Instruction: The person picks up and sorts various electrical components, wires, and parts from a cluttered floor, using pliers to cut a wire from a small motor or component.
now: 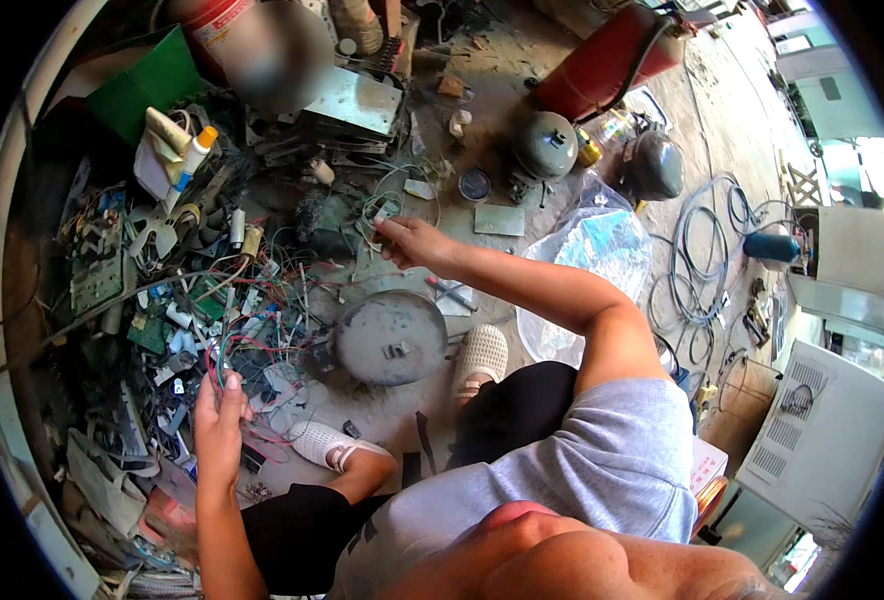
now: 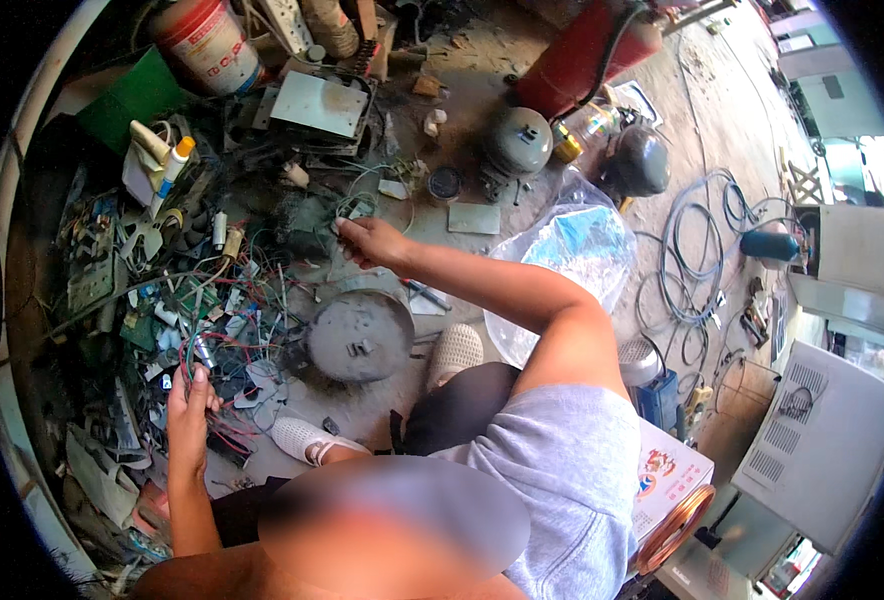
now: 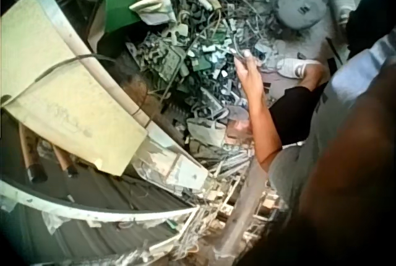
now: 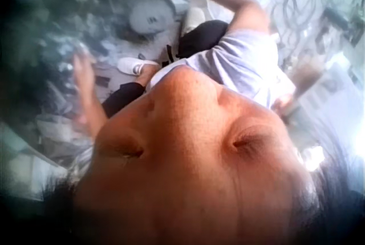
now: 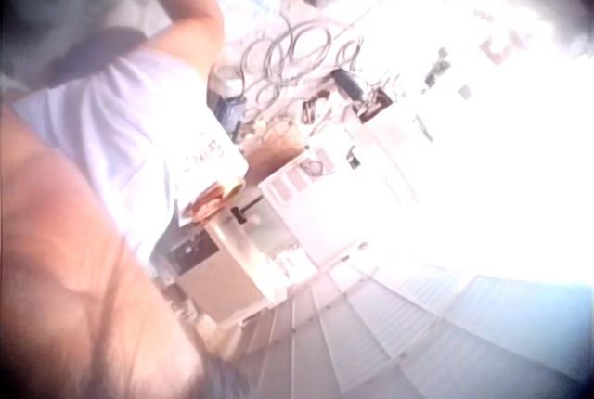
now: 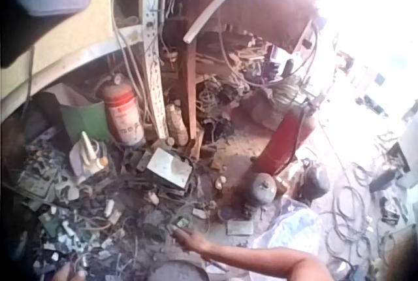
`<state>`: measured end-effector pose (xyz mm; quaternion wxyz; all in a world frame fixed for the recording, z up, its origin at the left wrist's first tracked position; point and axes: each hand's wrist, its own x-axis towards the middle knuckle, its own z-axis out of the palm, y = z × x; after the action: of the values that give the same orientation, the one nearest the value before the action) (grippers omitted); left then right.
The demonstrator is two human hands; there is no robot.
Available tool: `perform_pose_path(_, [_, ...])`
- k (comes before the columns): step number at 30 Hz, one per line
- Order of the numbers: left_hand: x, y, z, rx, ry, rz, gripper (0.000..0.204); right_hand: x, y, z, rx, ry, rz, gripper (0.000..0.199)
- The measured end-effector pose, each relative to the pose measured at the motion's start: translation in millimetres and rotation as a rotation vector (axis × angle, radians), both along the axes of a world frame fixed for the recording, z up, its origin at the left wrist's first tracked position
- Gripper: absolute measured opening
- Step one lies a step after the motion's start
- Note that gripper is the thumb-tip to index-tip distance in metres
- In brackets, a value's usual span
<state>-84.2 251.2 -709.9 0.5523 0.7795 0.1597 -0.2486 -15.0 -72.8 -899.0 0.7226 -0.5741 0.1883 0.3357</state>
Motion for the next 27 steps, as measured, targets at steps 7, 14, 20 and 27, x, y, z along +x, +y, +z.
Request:
perform_pose_path(7, [3.1, 11.5, -1.7, 0.018, -0.034, -0.04, 0.023, 3.7, 2.1, -10.7, 0.074, -0.118, -0.211, 0.024])
perform_pose_path(14, [2.4, 8.6, 7.0, 0.001, -0.011, -0.001, 0.022, 22.9, -5.3, -10.6, 0.207, -0.29, -0.27, 0.045])
perform_pose_path(20, [-3.3, 8.5, -1.0, 0.037, -0.006, 0.025, 0.021, 54.2, -23.9, 25.6, 0.003, -0.328, -0.413, 0.045])
perform_pose_path(27, [-1.4, 7.1, -5.3, 0.016, -0.015, -0.028, 0.025, 114.3, -96.3, 38.2, 0.322, -0.302, -0.946, 0.027])
